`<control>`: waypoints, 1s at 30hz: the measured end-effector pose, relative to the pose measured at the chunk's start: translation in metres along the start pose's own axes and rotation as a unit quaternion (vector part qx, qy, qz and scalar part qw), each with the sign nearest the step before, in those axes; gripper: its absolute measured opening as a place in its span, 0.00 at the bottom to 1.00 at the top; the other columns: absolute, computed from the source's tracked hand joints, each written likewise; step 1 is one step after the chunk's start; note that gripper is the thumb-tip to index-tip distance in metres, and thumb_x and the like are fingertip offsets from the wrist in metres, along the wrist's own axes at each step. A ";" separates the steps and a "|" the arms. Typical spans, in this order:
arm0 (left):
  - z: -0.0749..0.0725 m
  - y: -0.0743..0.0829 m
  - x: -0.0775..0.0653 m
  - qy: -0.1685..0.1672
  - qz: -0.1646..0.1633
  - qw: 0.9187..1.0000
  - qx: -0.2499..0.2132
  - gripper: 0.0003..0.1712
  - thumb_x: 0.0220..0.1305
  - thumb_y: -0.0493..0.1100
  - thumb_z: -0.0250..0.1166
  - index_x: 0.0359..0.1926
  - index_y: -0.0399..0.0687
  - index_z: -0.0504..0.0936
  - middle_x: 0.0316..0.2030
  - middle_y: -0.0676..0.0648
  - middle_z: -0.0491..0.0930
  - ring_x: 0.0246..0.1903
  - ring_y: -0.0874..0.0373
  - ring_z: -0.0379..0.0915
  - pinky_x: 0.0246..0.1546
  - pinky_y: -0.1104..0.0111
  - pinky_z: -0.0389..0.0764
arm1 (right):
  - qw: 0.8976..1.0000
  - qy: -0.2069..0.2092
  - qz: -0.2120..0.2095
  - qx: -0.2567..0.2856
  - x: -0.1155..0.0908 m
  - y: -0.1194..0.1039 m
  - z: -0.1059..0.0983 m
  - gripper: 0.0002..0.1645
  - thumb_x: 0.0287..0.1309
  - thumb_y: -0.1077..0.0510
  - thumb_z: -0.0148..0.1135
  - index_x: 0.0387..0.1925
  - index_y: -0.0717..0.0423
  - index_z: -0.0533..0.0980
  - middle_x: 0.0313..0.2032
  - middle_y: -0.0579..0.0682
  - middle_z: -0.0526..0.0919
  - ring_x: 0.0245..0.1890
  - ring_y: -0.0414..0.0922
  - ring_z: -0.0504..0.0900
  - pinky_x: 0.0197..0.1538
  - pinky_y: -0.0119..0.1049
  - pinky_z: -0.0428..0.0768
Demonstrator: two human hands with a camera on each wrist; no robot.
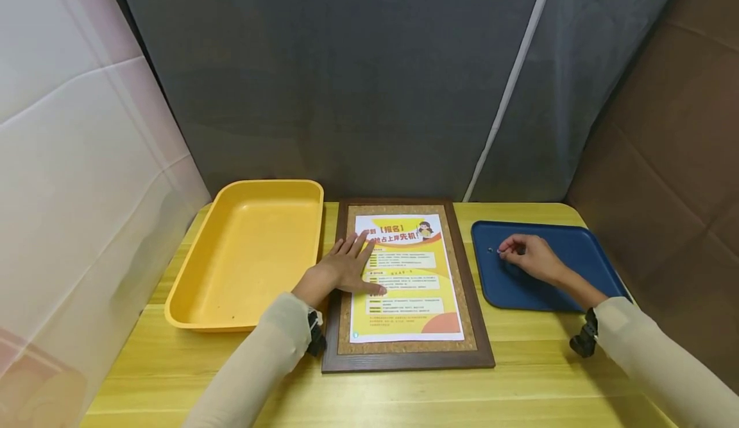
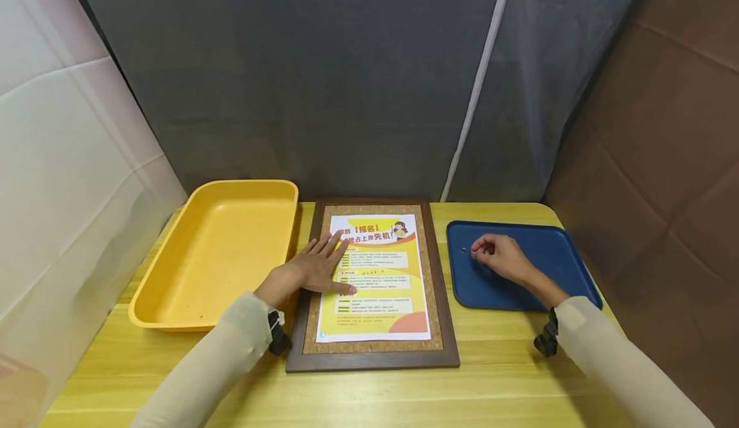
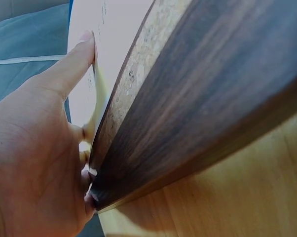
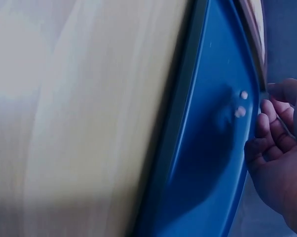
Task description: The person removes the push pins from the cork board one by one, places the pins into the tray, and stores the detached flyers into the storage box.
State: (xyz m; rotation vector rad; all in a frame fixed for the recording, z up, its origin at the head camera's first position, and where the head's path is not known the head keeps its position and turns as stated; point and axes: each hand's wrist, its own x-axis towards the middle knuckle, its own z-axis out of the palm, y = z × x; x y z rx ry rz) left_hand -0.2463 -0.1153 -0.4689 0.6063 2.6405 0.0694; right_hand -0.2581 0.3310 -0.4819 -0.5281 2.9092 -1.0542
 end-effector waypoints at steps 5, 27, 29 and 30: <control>0.007 -0.003 0.008 -0.006 -0.008 1.000 0.015 0.71 0.62 0.85 0.55 0.86 0.54 0.29 0.85 0.45 0.21 0.84 0.46 0.20 0.82 0.47 0.31 | 1.000 -0.011 -0.019 0.016 -0.003 -0.018 0.007 0.05 0.69 0.60 0.71 0.41 0.59 0.85 0.33 0.47 0.85 0.32 0.40 0.77 0.35 0.32 0.74; -0.004 0.003 -0.005 0.007 0.003 1.000 0.018 0.70 0.64 0.83 0.56 0.87 0.50 0.34 0.85 0.42 0.27 0.84 0.42 0.25 0.82 0.46 0.35 | 0.994 -0.037 -0.084 0.056 -0.008 -0.077 0.039 0.06 0.69 0.63 0.70 0.45 0.60 0.85 0.33 0.43 0.84 0.30 0.38 0.79 0.35 0.33 0.79; -0.004 0.003 -0.006 0.006 0.003 1.000 0.015 0.69 0.64 0.82 0.56 0.87 0.50 0.34 0.85 0.41 0.27 0.84 0.42 0.25 0.82 0.46 0.36 | 0.994 -0.038 -0.090 0.057 -0.009 -0.082 0.043 0.06 0.68 0.63 0.70 0.45 0.61 0.86 0.33 0.42 0.84 0.30 0.38 0.79 0.34 0.34 0.79; -0.004 0.003 -0.007 0.005 0.003 1.000 0.014 0.69 0.64 0.82 0.56 0.87 0.50 0.34 0.85 0.41 0.27 0.84 0.42 0.25 0.82 0.46 0.36 | 0.993 -0.038 -0.093 0.057 -0.010 -0.085 0.045 0.06 0.68 0.63 0.70 0.44 0.61 0.86 0.32 0.42 0.84 0.30 0.38 0.79 0.35 0.34 0.78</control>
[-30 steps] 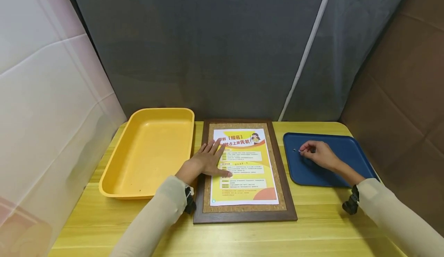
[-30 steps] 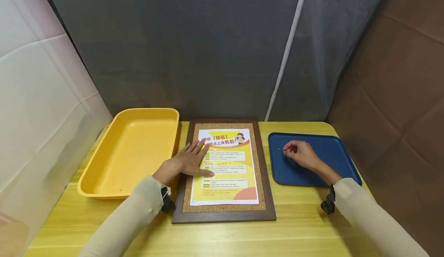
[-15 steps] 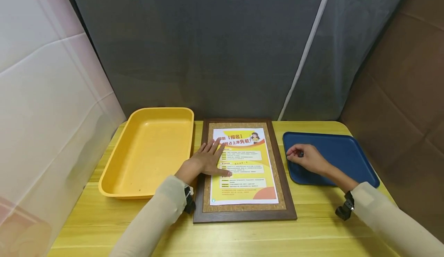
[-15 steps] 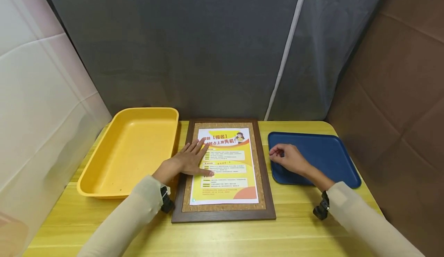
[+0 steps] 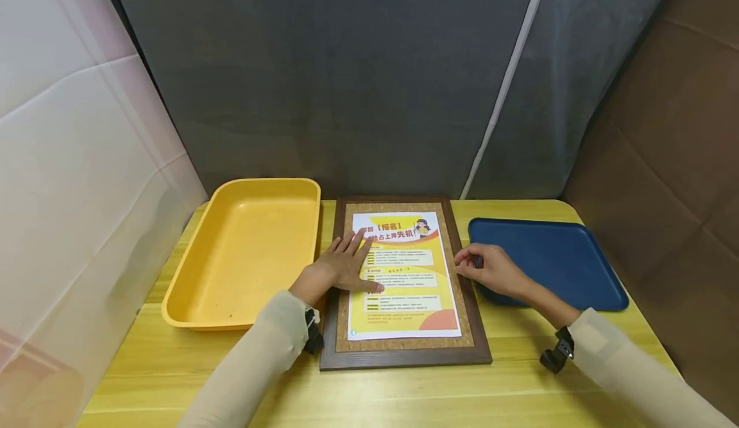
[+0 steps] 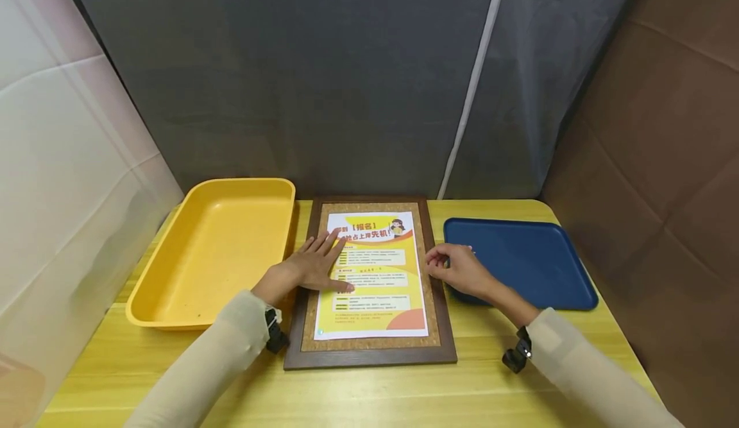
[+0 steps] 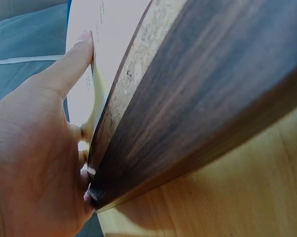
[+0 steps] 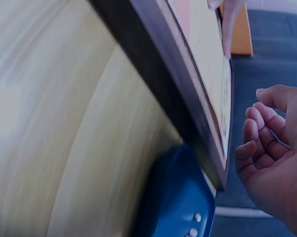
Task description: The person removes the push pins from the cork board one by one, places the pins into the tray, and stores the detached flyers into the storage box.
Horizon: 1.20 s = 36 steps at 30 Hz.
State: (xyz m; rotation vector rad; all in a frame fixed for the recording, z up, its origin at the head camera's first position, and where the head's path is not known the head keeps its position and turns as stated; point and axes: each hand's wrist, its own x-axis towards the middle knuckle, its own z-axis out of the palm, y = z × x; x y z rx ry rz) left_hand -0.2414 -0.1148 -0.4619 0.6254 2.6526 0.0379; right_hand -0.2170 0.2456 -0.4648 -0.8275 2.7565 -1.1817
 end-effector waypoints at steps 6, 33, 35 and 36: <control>0.001 0.000 0.000 -0.004 -0.001 1.000 -0.004 0.70 0.64 0.83 0.56 0.87 0.50 0.34 0.85 0.41 0.27 0.84 0.42 0.25 0.82 0.46 0.36 | 1.000 -0.017 -0.021 0.015 0.003 -0.015 0.016 0.05 0.68 0.64 0.70 0.44 0.61 0.86 0.31 0.40 0.83 0.30 0.37 0.78 0.35 0.33 0.79; 0.004 0.000 0.001 -0.004 -0.009 1.000 -0.005 0.69 0.65 0.82 0.56 0.87 0.51 0.34 0.85 0.43 0.27 0.84 0.44 0.25 0.83 0.47 0.35 | 0.989 -0.108 -0.058 0.077 0.016 -0.074 0.095 0.04 0.67 0.64 0.70 0.42 0.59 0.87 0.31 0.41 0.84 0.31 0.32 0.79 0.36 0.29 0.82; 0.004 0.000 0.002 -0.003 -0.009 1.000 -0.005 0.69 0.65 0.82 0.56 0.87 0.50 0.34 0.85 0.43 0.27 0.84 0.44 0.25 0.83 0.47 0.35 | 0.989 -0.110 -0.057 0.075 0.017 -0.078 0.101 0.03 0.67 0.65 0.71 0.41 0.59 0.87 0.30 0.41 0.84 0.30 0.31 0.78 0.36 0.29 0.82; 0.003 0.000 0.002 -0.003 -0.009 1.000 -0.005 0.69 0.65 0.82 0.57 0.87 0.50 0.35 0.85 0.43 0.27 0.84 0.44 0.25 0.83 0.47 0.35 | 0.990 -0.110 -0.056 0.075 0.017 -0.080 0.105 0.03 0.66 0.64 0.71 0.41 0.59 0.87 0.30 0.41 0.84 0.30 0.31 0.78 0.35 0.29 0.82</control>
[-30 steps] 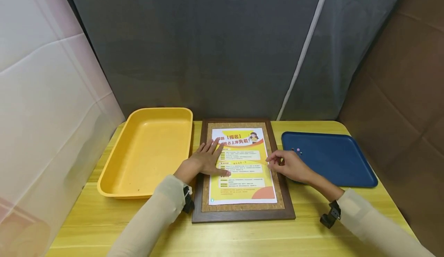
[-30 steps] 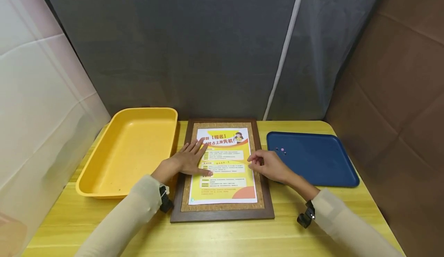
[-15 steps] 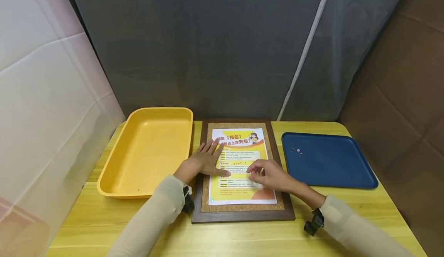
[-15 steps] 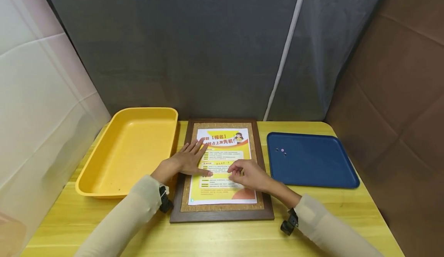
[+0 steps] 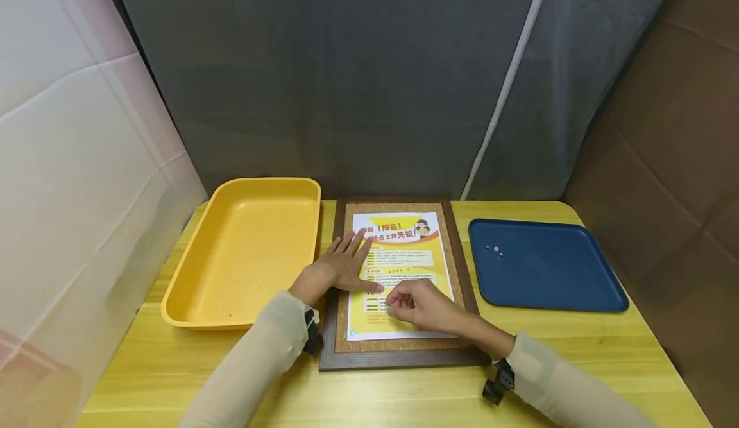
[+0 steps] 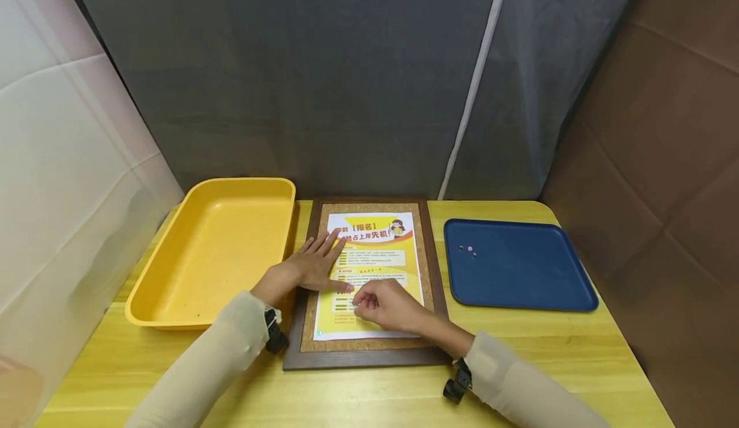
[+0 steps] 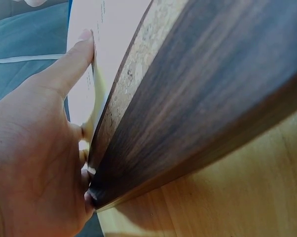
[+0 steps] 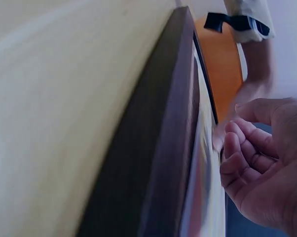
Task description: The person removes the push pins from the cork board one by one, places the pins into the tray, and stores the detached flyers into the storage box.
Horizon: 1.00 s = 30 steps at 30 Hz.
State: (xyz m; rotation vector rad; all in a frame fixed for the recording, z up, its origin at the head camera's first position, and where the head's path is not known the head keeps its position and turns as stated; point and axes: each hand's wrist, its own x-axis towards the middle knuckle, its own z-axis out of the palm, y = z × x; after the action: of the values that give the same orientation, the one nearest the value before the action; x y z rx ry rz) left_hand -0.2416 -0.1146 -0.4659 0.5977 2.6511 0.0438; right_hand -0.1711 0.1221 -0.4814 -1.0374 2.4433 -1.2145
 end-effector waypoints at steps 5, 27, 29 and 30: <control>0.000 0.000 0.000 0.003 0.000 1.000 0.001 0.68 0.65 0.81 0.57 0.87 0.49 0.36 0.86 0.42 0.29 0.85 0.43 0.26 0.83 0.47 0.36 | 1.000 0.006 -0.001 0.002 0.004 -0.005 0.016 0.03 0.64 0.66 0.73 0.39 0.58 0.87 0.29 0.41 0.85 0.29 0.29 0.78 0.34 0.28 0.82; -0.001 0.000 0.000 0.006 0.005 1.000 -0.001 0.69 0.65 0.81 0.58 0.87 0.47 0.37 0.85 0.41 0.28 0.84 0.42 0.27 0.83 0.47 0.35 | 0.999 -0.010 -0.005 -0.037 0.020 -0.021 0.055 0.04 0.62 0.66 0.75 0.38 0.58 0.87 0.26 0.42 0.85 0.25 0.26 0.76 0.33 0.23 0.79; -0.002 0.000 0.000 0.005 0.005 1.000 -0.004 0.69 0.65 0.81 0.58 0.87 0.47 0.37 0.85 0.41 0.28 0.84 0.42 0.26 0.83 0.47 0.35 | 0.999 -0.009 -0.006 -0.042 0.020 -0.021 0.056 0.04 0.62 0.65 0.75 0.37 0.57 0.87 0.26 0.41 0.85 0.25 0.25 0.76 0.33 0.22 0.79; -0.002 0.000 0.000 0.004 0.005 1.000 -0.004 0.69 0.65 0.81 0.58 0.87 0.47 0.36 0.85 0.41 0.28 0.84 0.42 0.26 0.83 0.47 0.35 | 0.999 -0.007 -0.006 -0.044 0.020 -0.021 0.057 0.03 0.62 0.65 0.75 0.37 0.57 0.87 0.26 0.41 0.85 0.25 0.25 0.75 0.33 0.22 0.78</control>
State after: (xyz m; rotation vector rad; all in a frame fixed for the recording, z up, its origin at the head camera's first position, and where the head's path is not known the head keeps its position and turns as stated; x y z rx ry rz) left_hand -0.2425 -0.1148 -0.4644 0.6090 2.6551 0.0608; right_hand -0.1480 0.0646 -0.4992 -1.0826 2.5026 -1.1095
